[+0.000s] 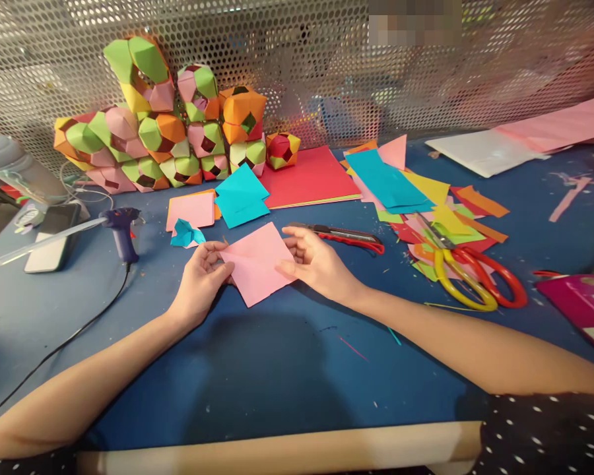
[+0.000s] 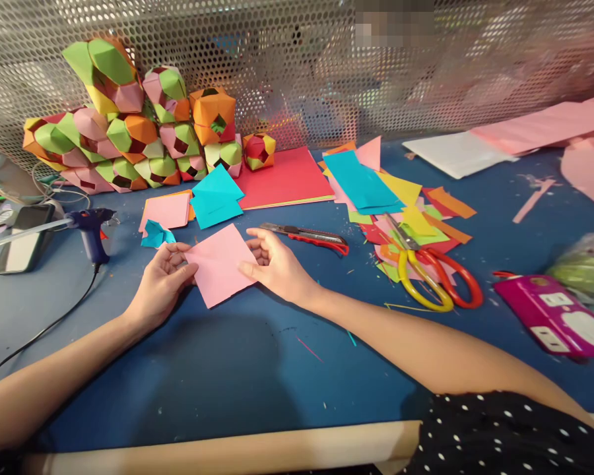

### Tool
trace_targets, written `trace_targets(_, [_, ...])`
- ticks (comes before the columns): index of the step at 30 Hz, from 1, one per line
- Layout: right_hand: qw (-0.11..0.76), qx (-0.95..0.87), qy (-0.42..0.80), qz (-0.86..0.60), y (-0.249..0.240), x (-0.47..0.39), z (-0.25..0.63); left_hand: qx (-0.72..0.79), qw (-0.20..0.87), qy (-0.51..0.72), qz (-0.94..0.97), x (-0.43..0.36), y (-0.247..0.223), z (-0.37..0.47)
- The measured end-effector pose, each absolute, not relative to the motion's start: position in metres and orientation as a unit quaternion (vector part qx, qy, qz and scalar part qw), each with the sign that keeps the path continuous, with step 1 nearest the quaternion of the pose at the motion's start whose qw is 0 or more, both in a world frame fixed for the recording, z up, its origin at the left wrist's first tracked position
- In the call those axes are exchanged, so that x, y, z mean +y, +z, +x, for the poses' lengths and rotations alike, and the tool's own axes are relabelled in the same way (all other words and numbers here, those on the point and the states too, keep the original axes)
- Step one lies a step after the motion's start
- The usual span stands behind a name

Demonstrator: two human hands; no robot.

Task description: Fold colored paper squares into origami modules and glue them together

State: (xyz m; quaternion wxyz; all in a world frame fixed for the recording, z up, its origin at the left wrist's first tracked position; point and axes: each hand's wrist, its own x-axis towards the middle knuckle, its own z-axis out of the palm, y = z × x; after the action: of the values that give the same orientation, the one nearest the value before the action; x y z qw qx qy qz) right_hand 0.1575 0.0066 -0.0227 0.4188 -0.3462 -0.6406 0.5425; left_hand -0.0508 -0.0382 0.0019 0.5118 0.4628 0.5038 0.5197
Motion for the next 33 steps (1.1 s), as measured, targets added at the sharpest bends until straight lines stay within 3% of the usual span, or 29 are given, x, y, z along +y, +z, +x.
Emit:
trace_targets(3, [0.391, -0.677, 0.511, -0.358, -0.025, 0.004, 0.159, 0.516, 0.508, 0.504, 0.47, -0.04, 0.001, -0.052])
trace_targets(9, [0.349, -0.763, 0.383, -0.386, -0.024, 0.002, 0.167, 0.581, 0.304, 0.38, 0.652, -0.036, -0.002, -0.063])
trace_targets(17, [0.332, -0.873, 0.194, -0.299, -0.025, 0.003, 0.172, 0.579, 0.17, 0.259, 0.754, -0.032, -0.001, -0.063])
trace_targets(25, [0.289, -0.921, 0.107, -0.239, -0.027, 0.002, 0.174, 0.431, 0.139, 0.27, 0.85, -0.034, -0.005, -0.068])
trace_targets(33, [0.277, -0.94, 0.069, -0.188, -0.024, 0.0, 0.178, 0.388, 0.124, 0.247, 0.879, -0.034, -0.009, -0.072])
